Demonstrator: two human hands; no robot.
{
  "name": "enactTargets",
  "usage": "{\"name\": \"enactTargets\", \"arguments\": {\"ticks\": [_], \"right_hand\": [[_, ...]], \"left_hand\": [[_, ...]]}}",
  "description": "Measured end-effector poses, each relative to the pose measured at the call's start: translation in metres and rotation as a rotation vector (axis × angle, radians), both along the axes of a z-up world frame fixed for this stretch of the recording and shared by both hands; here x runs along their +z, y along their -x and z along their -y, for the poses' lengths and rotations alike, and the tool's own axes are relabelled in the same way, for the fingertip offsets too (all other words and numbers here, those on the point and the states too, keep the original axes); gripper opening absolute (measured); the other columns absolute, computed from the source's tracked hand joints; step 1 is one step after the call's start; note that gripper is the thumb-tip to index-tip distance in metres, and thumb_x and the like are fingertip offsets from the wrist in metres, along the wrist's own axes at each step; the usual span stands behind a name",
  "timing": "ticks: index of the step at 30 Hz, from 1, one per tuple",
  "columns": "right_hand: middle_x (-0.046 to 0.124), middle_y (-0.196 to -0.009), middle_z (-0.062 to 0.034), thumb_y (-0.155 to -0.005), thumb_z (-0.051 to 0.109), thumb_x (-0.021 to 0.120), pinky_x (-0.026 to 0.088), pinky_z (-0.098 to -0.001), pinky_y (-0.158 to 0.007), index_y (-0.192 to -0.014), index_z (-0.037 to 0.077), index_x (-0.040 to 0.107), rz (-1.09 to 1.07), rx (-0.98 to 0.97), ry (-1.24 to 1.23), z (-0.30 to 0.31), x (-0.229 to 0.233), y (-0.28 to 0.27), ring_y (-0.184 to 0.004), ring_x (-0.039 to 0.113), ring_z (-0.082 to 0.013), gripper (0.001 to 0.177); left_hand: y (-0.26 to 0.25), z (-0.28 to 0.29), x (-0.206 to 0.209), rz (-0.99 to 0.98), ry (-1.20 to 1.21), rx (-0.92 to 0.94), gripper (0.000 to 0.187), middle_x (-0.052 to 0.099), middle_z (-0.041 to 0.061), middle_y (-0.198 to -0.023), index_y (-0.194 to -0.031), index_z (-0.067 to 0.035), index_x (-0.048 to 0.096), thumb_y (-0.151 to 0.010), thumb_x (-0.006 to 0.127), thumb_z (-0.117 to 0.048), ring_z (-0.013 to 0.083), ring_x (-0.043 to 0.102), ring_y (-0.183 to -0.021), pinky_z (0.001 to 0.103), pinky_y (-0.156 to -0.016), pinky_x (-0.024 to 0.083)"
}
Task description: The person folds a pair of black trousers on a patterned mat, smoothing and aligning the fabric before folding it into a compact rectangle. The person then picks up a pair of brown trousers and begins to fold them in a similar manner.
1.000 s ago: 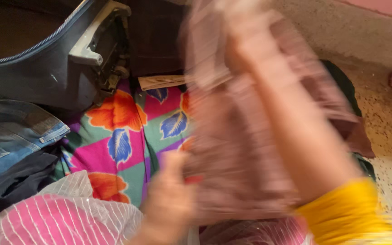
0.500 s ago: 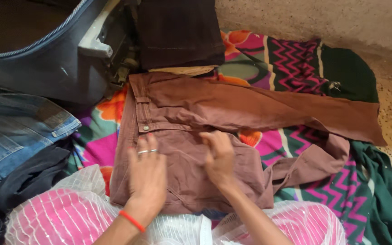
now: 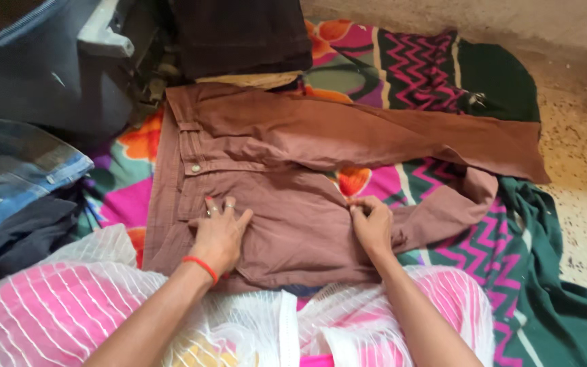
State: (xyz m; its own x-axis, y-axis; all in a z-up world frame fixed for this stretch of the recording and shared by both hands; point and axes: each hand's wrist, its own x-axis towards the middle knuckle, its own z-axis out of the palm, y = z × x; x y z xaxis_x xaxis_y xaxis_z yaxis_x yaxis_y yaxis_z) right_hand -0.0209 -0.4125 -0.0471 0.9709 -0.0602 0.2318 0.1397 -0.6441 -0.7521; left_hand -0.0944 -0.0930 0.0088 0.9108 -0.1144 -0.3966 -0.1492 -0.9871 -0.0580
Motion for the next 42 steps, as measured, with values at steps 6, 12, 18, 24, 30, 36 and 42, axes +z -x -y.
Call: {"name": "enactTargets", "arguments": {"ticks": [6, 12, 18, 24, 30, 36, 42], "right_hand": [[0.080, -0.095, -0.0103, -0.072, -0.006, 0.048, 0.062, -0.0295, -0.082, -0.104, 0.003, 0.075, -0.182, 0.201, -0.459, 0.061, -0.005, -0.027, -0.088, 0.077, -0.0161, 0.043], [0.071, -0.115, -0.0103, -0.060, 0.008, 0.079, 0.051, -0.0540, -0.089, -0.120, 0.018, 0.072, -0.149, 0.255, 0.746, 0.100, 0.059, 0.017, -0.114, 0.060, -0.0355, 0.062], [0.073, -0.109, 0.0008, -0.065, 0.026, 0.087, 0.036, -0.0718, -0.092, -0.108, 0.026, 0.076, -0.317, 0.365, 1.132, 0.114, 0.095, 0.011, -0.116, 0.061, -0.0250, 0.045], [0.075, -0.101, -0.0081, -0.079, 0.033, 0.075, 0.048, -0.0569, -0.090, -0.096, 0.019, 0.075, -0.291, 0.144, 1.406, 0.168, 0.106, 0.004, -0.098, 0.072, -0.0290, 0.022], [0.067, -0.110, -0.0172, -0.075, 0.022, 0.071, 0.053, -0.0537, -0.082, -0.116, 0.017, 0.069, -0.381, 0.086, 1.129, 0.179, 0.103, -0.014, -0.100, 0.068, -0.0391, 0.041], [0.060, -0.119, -0.0173, -0.061, 0.016, 0.073, 0.054, -0.0528, -0.081, -0.127, 0.018, 0.067, -0.302, 0.215, 0.933, 0.150, 0.058, -0.021, -0.106, 0.063, -0.0419, 0.066], [0.071, -0.099, -0.0170, -0.066, 0.014, 0.068, 0.054, -0.0489, -0.084, -0.104, 0.010, 0.077, -0.138, 0.113, 0.739, 0.160, 0.102, -0.027, -0.097, 0.068, -0.0400, 0.039]], "left_hand": [[-0.014, -0.011, -0.014, -0.049, 0.017, -0.016, 0.081, 0.020, 0.021, -0.168, -0.155, -0.029, 0.038, -0.082, 0.074, -0.026, 0.0518, 0.043, -0.138, 0.068, -0.097, 0.050], [-0.034, 0.035, -0.051, 0.030, -0.149, 0.185, 0.050, 0.032, 0.022, -0.155, -0.147, -0.024, 0.043, -0.099, 0.052, -0.032, 0.0587, 0.035, -0.141, 0.078, -0.100, 0.034], [0.006, 0.018, -0.055, 0.427, 0.047, 0.120, 0.058, 0.043, 0.027, -0.148, -0.141, -0.018, 0.052, -0.085, 0.063, -0.025, 0.0474, 0.040, -0.139, 0.072, -0.107, 0.029], [0.059, 0.015, -0.006, 0.396, 0.367, -0.136, 0.059, 0.048, 0.021, -0.144, -0.126, -0.017, 0.058, -0.068, 0.071, -0.017, 0.0394, 0.044, -0.136, 0.055, -0.111, 0.033], [0.057, 0.038, 0.014, 0.427, 0.593, -0.379, 0.070, 0.051, 0.026, -0.125, -0.117, -0.009, 0.058, -0.061, 0.082, -0.043, 0.0422, 0.047, -0.120, 0.059, -0.098, 0.033], [0.058, 0.042, -0.011, 0.456, 0.585, -0.457, 0.062, 0.057, 0.022, -0.121, -0.119, -0.007, 0.058, -0.068, 0.078, -0.036, 0.0373, 0.053, -0.114, 0.057, -0.095, 0.037], [0.048, 0.034, -0.005, 0.370, 0.911, -0.247, 0.019, 0.064, 0.013, -0.090, -0.087, -0.008, 0.062, -0.077, 0.070, -0.022, 0.0316, 0.060, -0.091, 0.046, -0.080, 0.047]]}}
